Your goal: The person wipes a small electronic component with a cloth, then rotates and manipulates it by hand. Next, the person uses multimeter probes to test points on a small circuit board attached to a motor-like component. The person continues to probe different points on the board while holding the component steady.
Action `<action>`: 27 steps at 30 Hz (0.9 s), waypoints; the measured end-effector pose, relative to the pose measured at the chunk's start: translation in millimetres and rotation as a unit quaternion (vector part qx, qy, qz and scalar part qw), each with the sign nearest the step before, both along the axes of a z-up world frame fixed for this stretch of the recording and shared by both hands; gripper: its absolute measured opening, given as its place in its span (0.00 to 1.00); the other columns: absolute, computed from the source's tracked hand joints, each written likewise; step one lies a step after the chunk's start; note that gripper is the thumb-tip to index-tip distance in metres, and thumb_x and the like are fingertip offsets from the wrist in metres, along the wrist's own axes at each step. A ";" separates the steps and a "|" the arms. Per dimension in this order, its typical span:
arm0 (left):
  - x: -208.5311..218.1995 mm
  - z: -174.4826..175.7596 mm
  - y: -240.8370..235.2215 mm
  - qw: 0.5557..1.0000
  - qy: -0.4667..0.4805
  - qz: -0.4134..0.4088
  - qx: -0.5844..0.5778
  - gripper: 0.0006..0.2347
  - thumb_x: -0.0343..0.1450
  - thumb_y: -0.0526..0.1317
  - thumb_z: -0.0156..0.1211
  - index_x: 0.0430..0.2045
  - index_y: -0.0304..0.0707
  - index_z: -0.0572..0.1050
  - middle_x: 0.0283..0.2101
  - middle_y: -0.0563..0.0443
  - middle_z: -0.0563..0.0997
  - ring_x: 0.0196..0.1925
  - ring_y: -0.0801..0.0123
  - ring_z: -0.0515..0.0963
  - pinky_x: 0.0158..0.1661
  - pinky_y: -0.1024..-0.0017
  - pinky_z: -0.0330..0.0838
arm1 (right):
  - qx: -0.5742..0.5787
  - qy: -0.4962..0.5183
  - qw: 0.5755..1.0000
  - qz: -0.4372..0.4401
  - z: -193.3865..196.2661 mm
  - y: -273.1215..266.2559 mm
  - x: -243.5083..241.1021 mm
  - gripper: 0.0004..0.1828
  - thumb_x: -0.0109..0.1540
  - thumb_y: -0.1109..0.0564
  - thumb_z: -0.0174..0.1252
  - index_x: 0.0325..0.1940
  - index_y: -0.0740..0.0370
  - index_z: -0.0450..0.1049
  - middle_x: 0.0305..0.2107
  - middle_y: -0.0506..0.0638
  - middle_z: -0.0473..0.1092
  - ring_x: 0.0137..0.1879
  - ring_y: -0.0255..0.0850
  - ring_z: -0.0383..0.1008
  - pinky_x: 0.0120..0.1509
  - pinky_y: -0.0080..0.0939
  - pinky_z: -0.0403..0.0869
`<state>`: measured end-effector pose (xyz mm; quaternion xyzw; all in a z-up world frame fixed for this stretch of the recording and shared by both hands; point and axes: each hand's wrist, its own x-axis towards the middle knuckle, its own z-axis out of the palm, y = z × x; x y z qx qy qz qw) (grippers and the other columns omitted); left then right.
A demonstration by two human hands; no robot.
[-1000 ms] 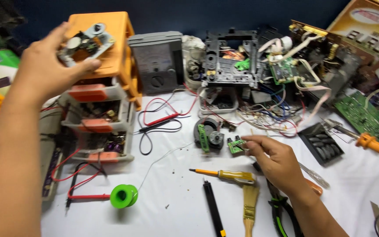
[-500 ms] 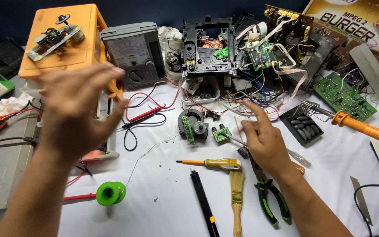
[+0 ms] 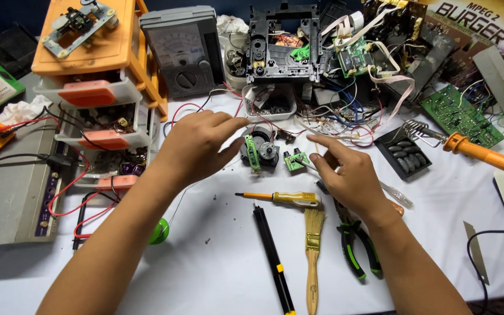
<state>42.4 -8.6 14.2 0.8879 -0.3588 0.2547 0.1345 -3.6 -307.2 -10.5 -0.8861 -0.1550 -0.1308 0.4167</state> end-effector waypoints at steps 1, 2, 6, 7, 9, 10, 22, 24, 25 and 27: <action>1.0 -1.7 -3.9 1.000 0.002 0.000 0.000 0.14 0.66 0.39 0.67 0.46 0.48 0.79 0.35 0.50 0.83 0.35 0.58 0.84 0.40 0.63 0.75 | 0.000 0.002 1.000 0.000 3.8 2.2 -2.0 0.16 0.63 0.62 0.60 0.56 0.59 0.80 0.12 0.50 0.70 0.19 0.39 0.68 0.30 0.36 0.69; 1.9 -3.3 -7.7 1.000 0.012 0.007 0.015 0.15 0.66 0.41 0.68 0.46 0.49 0.79 0.37 0.51 0.83 0.37 0.59 0.84 0.42 0.63 0.74 | -0.002 -0.003 1.000 0.009 7.8 4.5 -3.7 0.20 0.62 0.64 0.61 0.59 0.60 0.78 0.21 0.55 0.74 0.25 0.46 0.73 0.34 0.42 0.73; 6.1 -7.2 -19.6 0.999 0.052 -0.001 -0.005 0.16 0.66 0.41 0.68 0.48 0.47 0.78 0.44 0.49 0.82 0.44 0.54 0.83 0.50 0.56 0.70 | -0.025 -0.033 0.999 0.024 6.4 5.3 -3.1 0.22 0.61 0.64 0.63 0.61 0.62 0.76 0.31 0.59 0.78 0.34 0.50 0.80 0.39 0.47 0.77; 4.5 -11.3 -18.7 0.998 0.058 -0.001 -0.006 0.16 0.66 0.41 0.68 0.48 0.47 0.78 0.44 0.49 0.82 0.44 0.54 0.83 0.50 0.56 0.70 | -0.025 -0.028 0.999 0.025 4.4 5.2 -4.9 0.22 0.61 0.64 0.63 0.61 0.62 0.76 0.31 0.59 0.78 0.34 0.50 0.80 0.39 0.47 0.77; 8.0 -16.3 -18.2 0.998 0.056 -0.001 -0.041 0.15 0.67 0.37 0.65 0.48 0.48 0.77 0.47 0.51 0.81 0.49 0.57 0.81 0.53 0.57 0.68 | -0.033 -0.034 0.999 0.016 2.7 3.7 -3.4 0.19 0.62 0.65 0.62 0.58 0.62 0.78 0.29 0.58 0.78 0.34 0.49 0.80 0.40 0.44 0.78; 8.1 -18.8 -16.6 0.997 0.057 -0.003 -0.042 0.15 0.67 0.37 0.65 0.48 0.48 0.77 0.47 0.51 0.81 0.49 0.57 0.81 0.53 0.57 0.68 | -0.033 -0.033 0.999 0.014 3.1 2.7 -3.0 0.19 0.62 0.65 0.62 0.58 0.62 0.78 0.29 0.58 0.78 0.34 0.49 0.80 0.40 0.44 0.78; 12.1 -27.8 -2.1 0.939 0.296 -0.062 -0.163 0.20 0.59 0.28 0.61 0.46 0.42 0.79 0.55 0.38 0.77 0.56 0.38 0.77 0.55 0.47 0.70 | -0.050 -0.039 0.998 0.006 7.0 9.1 0.1 0.11 0.64 0.64 0.63 0.50 0.63 0.81 0.29 0.57 0.79 0.35 0.48 0.81 0.43 0.43 0.77; 13.5 -27.7 -2.2 0.938 0.302 -0.060 -0.158 0.20 0.59 0.29 0.62 0.47 0.43 0.79 0.55 0.38 0.77 0.56 0.38 0.77 0.55 0.48 0.70 | -0.051 -0.045 0.998 0.014 11.1 13.1 1.0 0.10 0.64 0.63 0.63 0.50 0.63 0.81 0.31 0.56 0.79 0.38 0.49 0.81 0.46 0.45 0.77; 13.3 -28.1 -2.4 0.938 0.302 -0.060 -0.159 0.20 0.59 0.29 0.62 0.47 0.43 0.79 0.55 0.38 0.77 0.56 0.38 0.77 0.55 0.48 0.70 | -0.053 -0.045 0.998 0.015 15.3 14.1 2.4 0.10 0.64 0.63 0.63 0.50 0.63 0.81 0.31 0.56 0.79 0.38 0.49 0.81 0.46 0.45 0.77; 12.7 -28.1 -2.4 0.934 0.320 -0.051 -0.153 0.21 0.60 0.28 0.63 0.48 0.41 0.78 0.56 0.37 0.76 0.57 0.37 0.76 0.56 0.48 0.70 | -0.072 -0.056 0.995 0.034 22.9 17.0 4.2 0.13 0.63 0.64 0.63 0.51 0.63 0.81 0.35 0.56 0.79 0.41 0.49 0.81 0.48 0.46 0.76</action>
